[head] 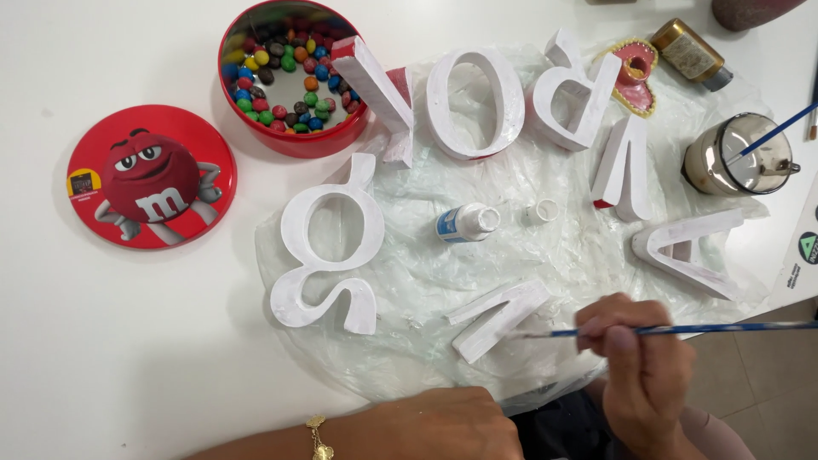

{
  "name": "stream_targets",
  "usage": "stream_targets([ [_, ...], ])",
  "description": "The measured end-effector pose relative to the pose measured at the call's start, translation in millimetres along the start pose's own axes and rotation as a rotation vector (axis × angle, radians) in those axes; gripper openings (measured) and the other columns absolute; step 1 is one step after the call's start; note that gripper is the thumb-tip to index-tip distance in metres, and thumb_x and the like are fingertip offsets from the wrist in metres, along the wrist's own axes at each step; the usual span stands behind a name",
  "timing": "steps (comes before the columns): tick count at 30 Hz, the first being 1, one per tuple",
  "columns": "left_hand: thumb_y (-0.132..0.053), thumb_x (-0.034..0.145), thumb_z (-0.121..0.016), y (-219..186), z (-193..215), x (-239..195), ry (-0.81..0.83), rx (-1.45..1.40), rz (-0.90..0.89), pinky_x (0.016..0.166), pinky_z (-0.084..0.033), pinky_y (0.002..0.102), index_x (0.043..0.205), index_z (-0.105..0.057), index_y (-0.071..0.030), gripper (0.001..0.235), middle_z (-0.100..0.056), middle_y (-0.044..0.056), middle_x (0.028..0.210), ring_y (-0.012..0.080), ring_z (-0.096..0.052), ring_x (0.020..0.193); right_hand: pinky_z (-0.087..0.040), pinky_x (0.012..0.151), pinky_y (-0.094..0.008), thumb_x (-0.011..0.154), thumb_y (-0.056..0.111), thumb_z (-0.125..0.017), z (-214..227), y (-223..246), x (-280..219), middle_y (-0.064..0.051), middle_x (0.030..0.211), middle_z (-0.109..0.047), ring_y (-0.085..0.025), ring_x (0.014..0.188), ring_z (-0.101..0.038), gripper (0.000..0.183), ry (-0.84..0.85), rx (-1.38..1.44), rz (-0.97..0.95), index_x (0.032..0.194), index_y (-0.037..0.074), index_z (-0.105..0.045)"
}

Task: The person paints white 3D letters with white paint using a paintbrush. They dip the brush into a container of paint and apply it to the letters laid out on a plastic sheet on a white table.

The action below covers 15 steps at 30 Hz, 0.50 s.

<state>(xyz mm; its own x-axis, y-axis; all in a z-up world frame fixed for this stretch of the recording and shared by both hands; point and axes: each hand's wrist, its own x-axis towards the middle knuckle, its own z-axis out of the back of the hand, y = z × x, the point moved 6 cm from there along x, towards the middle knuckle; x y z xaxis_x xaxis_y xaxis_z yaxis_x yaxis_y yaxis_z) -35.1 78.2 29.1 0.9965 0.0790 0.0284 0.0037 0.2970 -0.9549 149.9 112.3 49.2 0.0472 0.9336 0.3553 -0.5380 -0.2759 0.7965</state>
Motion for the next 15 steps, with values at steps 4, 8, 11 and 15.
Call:
stream_targets([
  [4,-0.009,0.094,-0.053,3.1,-2.2,0.8,-0.012,0.012,0.016,0.053,-0.029,0.041,0.066,-0.025,-0.013,0.039,-0.024,0.000,0.059,0.0154,-0.025,0.055,-0.047,0.060,-0.026,0.116,0.008,-0.041,-5.4,3.2,4.3,-0.014,0.080,-0.064,-0.020,0.067,-0.063,0.024,0.074,-0.019,0.050,0.101,-0.002,-0.057],
  [8,-0.010,0.096,-0.056,0.6,-0.9,2.0,-0.012,0.080,-0.020,0.058,-0.038,0.040,0.065,-0.033,-0.011,0.038,-0.037,0.004,0.055,0.0183,-0.035,0.050,-0.048,0.059,-0.028,0.111,0.000,-0.038,-7.9,6.6,-4.0,-0.011,0.072,-0.058,-0.022,0.064,-0.061,0.023,0.025,0.138,0.047,0.096,0.002,-0.055],
  [11,-0.008,0.094,-0.057,6.5,-5.3,4.9,-0.031,0.048,-0.008,0.053,-0.033,0.039,0.067,-0.028,-0.012,0.039,-0.029,0.000,0.058,0.0139,-0.032,0.053,-0.054,0.066,-0.030,0.113,0.014,-0.042,-28.3,17.7,-7.3,-0.006,0.079,-0.066,-0.019,0.069,-0.067,0.025,0.249,0.218,0.084,0.103,0.005,-0.063],
  [15,-0.011,0.089,-0.055,9.7,-4.4,5.2,0.002,0.008,0.038,0.052,-0.034,0.042,0.066,-0.030,-0.012,0.034,-0.027,0.002,0.059,0.0167,-0.034,0.053,-0.054,0.070,-0.031,0.113,0.010,-0.040,-25.5,5.5,-1.5,-0.008,0.077,-0.064,-0.021,0.072,-0.068,0.025,0.243,0.126,0.055,0.100,0.002,-0.061],
])
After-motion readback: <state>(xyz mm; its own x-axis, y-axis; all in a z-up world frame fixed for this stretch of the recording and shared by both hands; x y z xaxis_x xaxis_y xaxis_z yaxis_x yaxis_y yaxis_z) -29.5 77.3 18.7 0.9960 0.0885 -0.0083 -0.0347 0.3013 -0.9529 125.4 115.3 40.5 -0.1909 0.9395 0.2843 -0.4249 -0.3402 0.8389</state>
